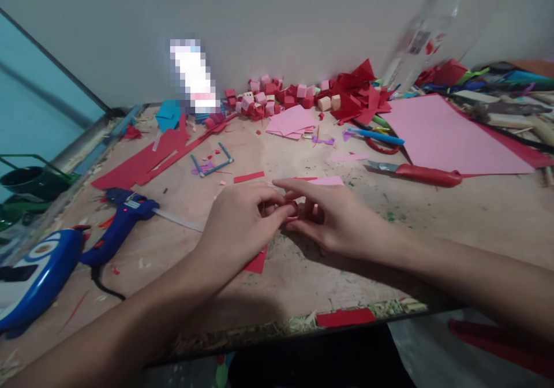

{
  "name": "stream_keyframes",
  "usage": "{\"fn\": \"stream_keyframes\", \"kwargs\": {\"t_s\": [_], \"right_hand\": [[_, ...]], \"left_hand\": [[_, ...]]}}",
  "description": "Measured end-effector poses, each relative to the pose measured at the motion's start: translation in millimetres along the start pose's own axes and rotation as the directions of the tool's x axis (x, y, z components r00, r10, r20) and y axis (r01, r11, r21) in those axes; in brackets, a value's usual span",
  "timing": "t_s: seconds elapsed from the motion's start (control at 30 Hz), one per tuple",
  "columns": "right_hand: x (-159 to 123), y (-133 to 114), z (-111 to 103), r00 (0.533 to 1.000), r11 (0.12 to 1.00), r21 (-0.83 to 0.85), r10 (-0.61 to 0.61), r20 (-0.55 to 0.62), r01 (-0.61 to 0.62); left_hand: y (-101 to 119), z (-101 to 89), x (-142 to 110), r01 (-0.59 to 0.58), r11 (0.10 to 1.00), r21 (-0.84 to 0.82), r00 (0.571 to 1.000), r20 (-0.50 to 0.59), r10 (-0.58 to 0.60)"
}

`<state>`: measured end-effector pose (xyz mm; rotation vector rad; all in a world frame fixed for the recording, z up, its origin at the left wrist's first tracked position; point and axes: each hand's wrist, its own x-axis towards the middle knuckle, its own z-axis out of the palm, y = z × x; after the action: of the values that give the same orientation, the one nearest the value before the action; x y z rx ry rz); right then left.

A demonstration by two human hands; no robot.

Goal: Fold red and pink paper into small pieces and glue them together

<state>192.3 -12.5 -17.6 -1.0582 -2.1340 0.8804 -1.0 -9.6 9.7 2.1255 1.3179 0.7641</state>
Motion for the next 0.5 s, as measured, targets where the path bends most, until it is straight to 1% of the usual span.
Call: {"fn": "stream_keyframes", "kwargs": {"t_s": [0.1, 0.23, 0.37, 0.5], "right_hand": [[0, -1, 1, 1.000, 1.000, -0.013, 0.013, -0.014, -0.013], [1, -2, -1, 0.998, 0.998, 0.002, 0.065, -0.017, -0.065], [2, -2, -3, 0.995, 0.994, 0.040, 0.101, -0.010, -0.101], [2, -3, -5, 0.996, 0.995, 0.030, 0.092, -0.020, -0.091]], "left_hand": [[-2, 3.2, 2, 0.061, 0.989, -0.138, 0.998, 0.002, -0.061], [-7, 1.4, 4, 0.111, 0.950, -0.291, 0.994, 0.036, -0.105], [-11, -2.6, 4, 0.122, 0.922, -0.368, 0.992, 0.080, -0.099], [-10, -4.6, 3, 0.122, 0.905, -0.408, 0.991, 0.092, -0.092]]}}
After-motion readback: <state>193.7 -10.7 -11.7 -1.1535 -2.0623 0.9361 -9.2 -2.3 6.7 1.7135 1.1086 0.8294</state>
